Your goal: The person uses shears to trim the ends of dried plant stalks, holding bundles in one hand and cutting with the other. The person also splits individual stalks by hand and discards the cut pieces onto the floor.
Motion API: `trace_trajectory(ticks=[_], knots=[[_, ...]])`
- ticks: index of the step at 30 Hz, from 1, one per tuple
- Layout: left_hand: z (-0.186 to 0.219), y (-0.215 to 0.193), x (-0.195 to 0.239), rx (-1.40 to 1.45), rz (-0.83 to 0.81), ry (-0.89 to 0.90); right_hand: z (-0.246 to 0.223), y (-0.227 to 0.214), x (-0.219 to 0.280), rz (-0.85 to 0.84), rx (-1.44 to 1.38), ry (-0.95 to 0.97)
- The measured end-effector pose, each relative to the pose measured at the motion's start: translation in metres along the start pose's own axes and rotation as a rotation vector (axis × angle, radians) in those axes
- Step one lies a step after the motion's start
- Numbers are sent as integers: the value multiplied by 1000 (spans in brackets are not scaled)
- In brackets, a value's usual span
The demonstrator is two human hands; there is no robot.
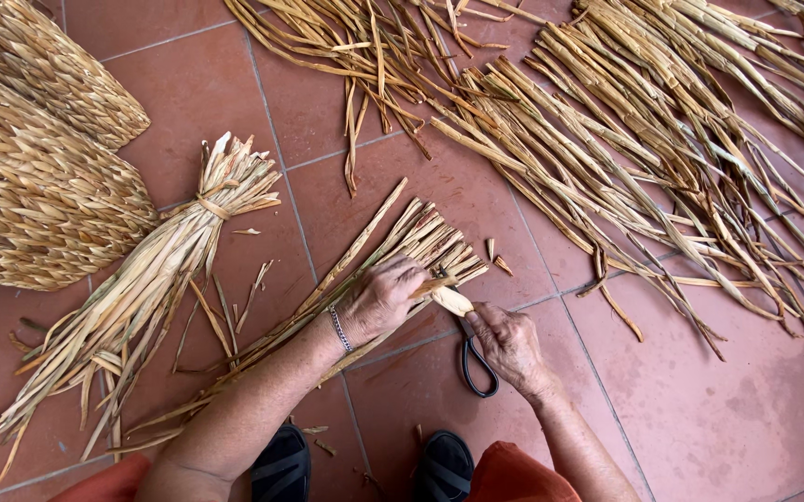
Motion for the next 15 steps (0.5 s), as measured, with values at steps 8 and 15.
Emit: trace_trajectory(ticks=[8, 15], knots=[[20, 38, 11, 1122, -53, -659, -23, -17, 3, 178, 123, -254], [35, 40, -3, 997, -92, -559, -16, -15, 3, 207, 220, -252]])
Point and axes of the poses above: each hand's wrist, its own x-axis away from the middle knuckle, its own y-axis out of the palm, z = x × y, the point moved 7 cm from there along -x, towards the middle knuckle, and after that the axes turned 11 degrees about y, right-handed, at the moved point
